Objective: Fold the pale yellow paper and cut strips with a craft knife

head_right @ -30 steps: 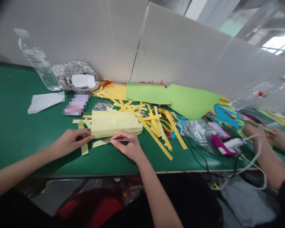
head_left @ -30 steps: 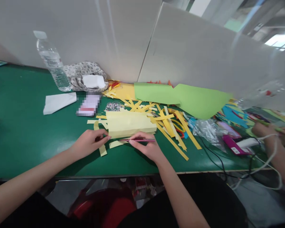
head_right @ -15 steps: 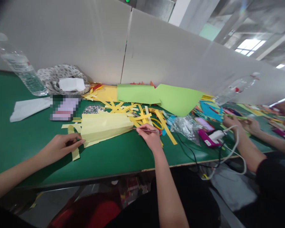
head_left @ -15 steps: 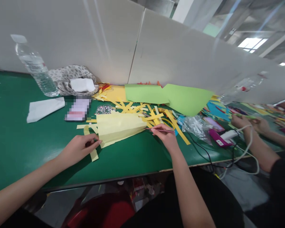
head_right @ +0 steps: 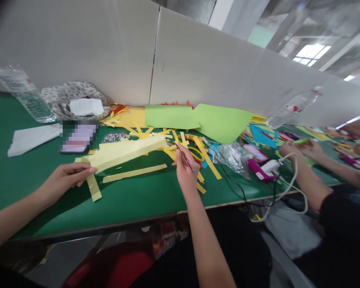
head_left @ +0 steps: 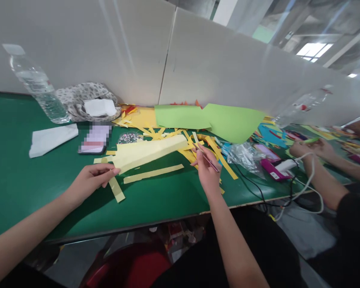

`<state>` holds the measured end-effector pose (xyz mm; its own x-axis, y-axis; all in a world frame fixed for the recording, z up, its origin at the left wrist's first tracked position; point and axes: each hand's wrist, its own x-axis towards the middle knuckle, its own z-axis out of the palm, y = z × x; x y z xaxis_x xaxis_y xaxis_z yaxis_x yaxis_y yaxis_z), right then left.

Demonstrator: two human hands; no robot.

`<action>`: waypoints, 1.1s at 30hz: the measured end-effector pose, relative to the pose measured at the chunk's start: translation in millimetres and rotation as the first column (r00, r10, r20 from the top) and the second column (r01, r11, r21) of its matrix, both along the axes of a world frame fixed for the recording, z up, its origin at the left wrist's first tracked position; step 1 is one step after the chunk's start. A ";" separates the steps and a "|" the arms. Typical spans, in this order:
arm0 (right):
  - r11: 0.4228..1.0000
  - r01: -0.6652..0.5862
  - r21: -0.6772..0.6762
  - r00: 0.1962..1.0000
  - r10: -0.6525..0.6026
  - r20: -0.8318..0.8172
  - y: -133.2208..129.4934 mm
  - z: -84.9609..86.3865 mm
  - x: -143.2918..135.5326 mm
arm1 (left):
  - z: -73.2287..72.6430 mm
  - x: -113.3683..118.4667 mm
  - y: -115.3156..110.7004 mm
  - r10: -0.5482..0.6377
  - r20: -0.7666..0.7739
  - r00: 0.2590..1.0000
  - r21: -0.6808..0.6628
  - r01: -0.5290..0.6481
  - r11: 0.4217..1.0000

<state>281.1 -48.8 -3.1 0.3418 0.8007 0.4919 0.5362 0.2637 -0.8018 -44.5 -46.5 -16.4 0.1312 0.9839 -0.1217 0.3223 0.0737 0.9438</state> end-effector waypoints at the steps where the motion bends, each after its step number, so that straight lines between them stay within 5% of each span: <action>1: 0.999 -0.033 -0.014 0.999 0.033 0.027 -1.4 0.9 -5.5 | -0.8 -1.9 0.9 0.042 0.060 0.997 -0.010 -0.041 0.999; 4: 0.966 -0.223 -0.127 0.956 0.243 0.166 -7.0 3.0 -22.0 | -3.7 -6.5 4.4 0.116 0.230 0.966 -0.017 -0.115 0.993; 9: 0.854 -0.455 -0.252 0.763 0.520 0.385 -10.4 1.8 -41.0 | -4.8 -9.1 7.5 0.116 0.363 0.925 0.003 -0.126 0.992; 15: 0.975 -0.129 -0.178 0.781 0.211 0.588 2.5 -9.4 -38.1 | -1.9 -7.4 3.5 0.080 0.206 0.975 0.041 -0.091 0.995; 19: 0.996 -0.089 -0.013 0.900 0.086 0.427 2.9 -10.7 -36.8 | 3.6 -1.4 -1.9 -0.116 -0.015 0.993 0.072 0.116 0.991; 23: 0.990 -0.093 0.110 0.958 0.059 0.282 -1.7 -8.0 -40.9 | 7.1 3.7 -5.9 -0.339 -0.183 0.923 0.054 0.354 0.934; 33: 0.970 -0.224 0.092 0.834 0.142 0.533 -8.6 -9.7 -50.2 | 8.5 7.1 -7.3 -0.203 -0.241 0.949 0.101 0.233 0.967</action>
<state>230.9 -57.4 -12.7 -0.1419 0.7291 0.6695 0.7926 0.4889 -0.3644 -37.4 -53.7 -7.9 0.3278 0.9435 -0.0494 0.5238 -0.1380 0.8406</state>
